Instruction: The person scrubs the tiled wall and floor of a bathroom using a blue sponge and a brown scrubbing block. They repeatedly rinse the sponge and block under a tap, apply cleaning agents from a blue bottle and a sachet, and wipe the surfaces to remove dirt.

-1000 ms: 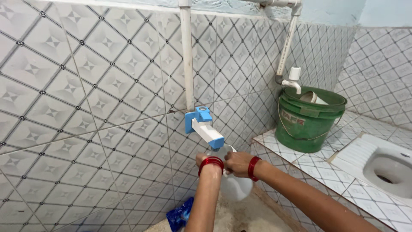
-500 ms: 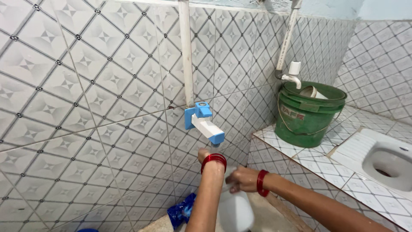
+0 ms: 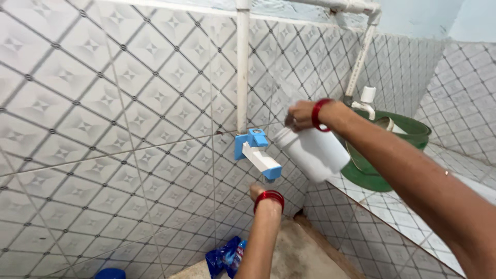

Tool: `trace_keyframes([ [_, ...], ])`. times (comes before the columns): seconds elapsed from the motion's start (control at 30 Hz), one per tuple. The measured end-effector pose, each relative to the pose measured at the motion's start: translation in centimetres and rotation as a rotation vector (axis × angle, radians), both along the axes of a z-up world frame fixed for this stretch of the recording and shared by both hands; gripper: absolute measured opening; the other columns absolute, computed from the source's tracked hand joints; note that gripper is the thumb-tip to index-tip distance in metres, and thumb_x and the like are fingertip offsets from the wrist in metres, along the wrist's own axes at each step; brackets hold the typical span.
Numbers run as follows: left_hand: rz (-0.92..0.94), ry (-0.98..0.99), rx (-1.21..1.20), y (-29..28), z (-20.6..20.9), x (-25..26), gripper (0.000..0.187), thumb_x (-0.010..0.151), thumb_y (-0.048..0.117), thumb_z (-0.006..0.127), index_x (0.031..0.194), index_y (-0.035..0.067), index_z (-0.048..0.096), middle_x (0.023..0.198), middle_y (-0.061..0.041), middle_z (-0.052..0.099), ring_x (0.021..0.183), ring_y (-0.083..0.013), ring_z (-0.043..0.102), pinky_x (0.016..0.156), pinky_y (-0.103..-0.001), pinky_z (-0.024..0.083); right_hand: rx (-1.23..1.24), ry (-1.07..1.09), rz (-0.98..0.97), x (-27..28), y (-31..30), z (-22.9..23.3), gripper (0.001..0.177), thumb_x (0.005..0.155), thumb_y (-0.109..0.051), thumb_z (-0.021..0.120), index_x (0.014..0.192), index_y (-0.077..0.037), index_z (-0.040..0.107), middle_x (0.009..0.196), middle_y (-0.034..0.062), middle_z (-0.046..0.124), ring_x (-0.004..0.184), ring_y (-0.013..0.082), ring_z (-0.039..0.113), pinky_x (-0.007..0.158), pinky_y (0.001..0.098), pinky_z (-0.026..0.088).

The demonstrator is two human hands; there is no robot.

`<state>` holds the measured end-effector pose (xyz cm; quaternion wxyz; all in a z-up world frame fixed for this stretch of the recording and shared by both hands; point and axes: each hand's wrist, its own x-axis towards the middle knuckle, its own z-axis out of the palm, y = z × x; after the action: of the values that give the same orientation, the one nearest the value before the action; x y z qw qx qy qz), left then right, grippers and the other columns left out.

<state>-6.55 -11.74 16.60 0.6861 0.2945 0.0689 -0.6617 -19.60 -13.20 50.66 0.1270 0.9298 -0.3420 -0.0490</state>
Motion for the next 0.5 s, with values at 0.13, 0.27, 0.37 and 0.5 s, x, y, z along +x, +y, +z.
trace_keyframes([
  [0.13,0.008,-0.005,-0.004,0.7,0.9,0.7,0.025,0.093,0.017,0.056,0.106,-0.004,0.058,0.097,-0.015,0.062,0.078,-0.0294,0.061,0.069,-0.043,0.051,0.054,0.019,-0.058,-1.4,2.2,-6.6,0.022,0.087,-0.023,0.065,0.103,-0.012,0.076,0.097,0.0116,0.076,0.089,0.0306,0.073,0.081,0.0434,0.057],
  [0.27,0.033,-0.002,0.009,1.4,0.8,1.8,0.025,0.093,0.017,0.056,0.106,-0.004,0.059,0.097,-0.016,0.063,0.078,-0.0296,0.061,0.070,-0.043,0.052,-0.030,0.107,0.143,-1.5,6.6,-13.9,0.011,0.087,-0.014,0.063,0.089,-0.011,0.074,0.085,0.0147,0.073,0.088,0.0347,0.068,0.077,0.0477,0.055],
  [0.37,0.043,-0.008,0.027,2.3,0.3,2.2,0.025,0.093,0.017,0.057,0.107,-0.004,0.059,0.098,-0.016,0.063,0.079,-0.0297,0.062,0.070,-0.043,0.052,0.000,0.023,0.284,-0.6,10.5,-18.6,0.013,0.083,-0.013,0.068,0.093,-0.008,0.074,0.092,0.0189,0.068,0.091,0.0367,0.066,0.071,0.0494,0.054],
  [0.5,0.022,-0.018,0.039,3.6,-0.3,2.9,0.026,0.093,0.017,0.058,0.107,-0.005,0.060,0.098,-0.016,0.064,0.079,-0.0299,0.062,0.071,-0.043,0.052,0.013,-0.183,0.629,1.5,13.8,-23.5,0.016,0.075,-0.009,0.072,0.090,-0.008,0.076,0.095,0.0148,0.072,0.096,0.0370,0.067,0.077,0.0503,0.053],
])
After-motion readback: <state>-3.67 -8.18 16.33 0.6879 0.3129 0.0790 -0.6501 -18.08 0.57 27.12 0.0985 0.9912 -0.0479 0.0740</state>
